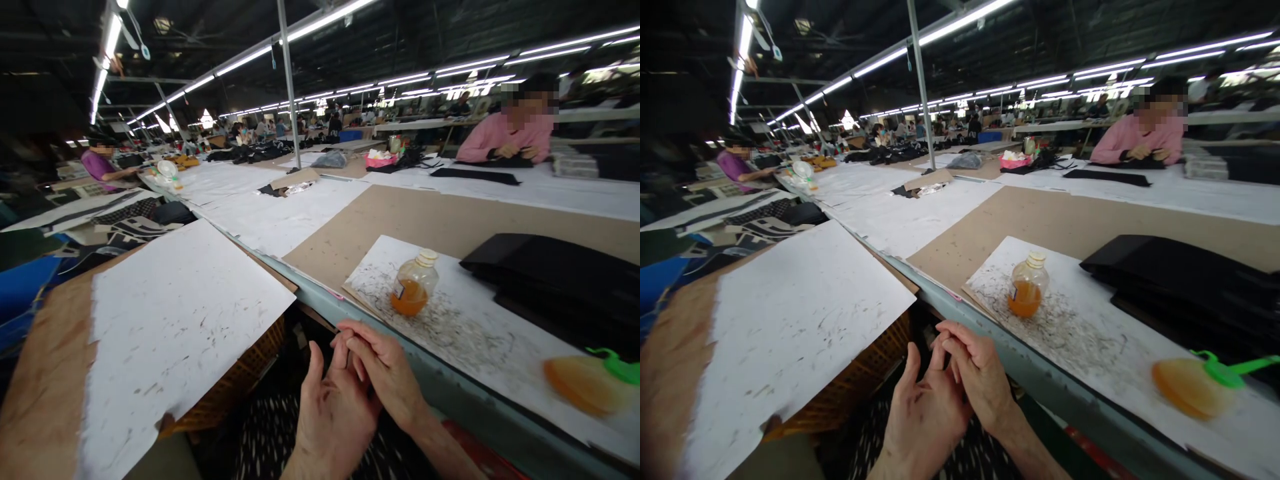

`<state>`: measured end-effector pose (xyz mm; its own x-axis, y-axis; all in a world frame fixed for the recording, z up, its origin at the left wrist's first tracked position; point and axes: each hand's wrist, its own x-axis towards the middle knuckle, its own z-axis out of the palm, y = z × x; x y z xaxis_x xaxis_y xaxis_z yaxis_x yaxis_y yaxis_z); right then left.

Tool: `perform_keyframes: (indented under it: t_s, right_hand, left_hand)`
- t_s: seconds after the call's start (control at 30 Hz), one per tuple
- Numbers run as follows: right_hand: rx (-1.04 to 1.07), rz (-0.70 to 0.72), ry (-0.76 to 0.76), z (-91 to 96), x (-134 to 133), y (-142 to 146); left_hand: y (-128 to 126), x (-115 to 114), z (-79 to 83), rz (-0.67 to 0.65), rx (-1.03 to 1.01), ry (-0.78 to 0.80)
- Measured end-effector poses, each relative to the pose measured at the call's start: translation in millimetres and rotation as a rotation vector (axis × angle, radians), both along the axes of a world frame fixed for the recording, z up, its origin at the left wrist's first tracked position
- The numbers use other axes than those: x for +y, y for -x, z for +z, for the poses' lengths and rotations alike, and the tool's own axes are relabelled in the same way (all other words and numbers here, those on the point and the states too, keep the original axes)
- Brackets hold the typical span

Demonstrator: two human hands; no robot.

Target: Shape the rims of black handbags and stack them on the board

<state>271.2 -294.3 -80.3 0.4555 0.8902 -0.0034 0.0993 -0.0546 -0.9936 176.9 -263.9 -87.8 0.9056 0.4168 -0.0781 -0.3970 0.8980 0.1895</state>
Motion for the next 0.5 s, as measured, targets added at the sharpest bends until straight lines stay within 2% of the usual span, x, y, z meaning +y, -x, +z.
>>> perform_keyframes:
  t_s: [0.13, 0.3, 0.4, 0.5]
  right_hand:
    - [0.161, -0.013, -0.067, 2.7, -5, 1]
    - [0.329, -0.057, -0.149, 9.3, -10, 6]
    - [0.373, -0.067, -0.213, 12.9, -15, 8]
    - [0.369, -0.079, -0.22, 16.0, -18, 7]
  left_hand:
    - [-9, -13, -3.1, 0.04, 0.044, -0.099]
    - [-14, -18, -19.2, 0.101, 0.164, -0.312]
    - [-11, -16, -29.2, 0.065, 0.27, -0.437]
    - [-8, -9, -35.6, -0.039, 0.356, -0.495]
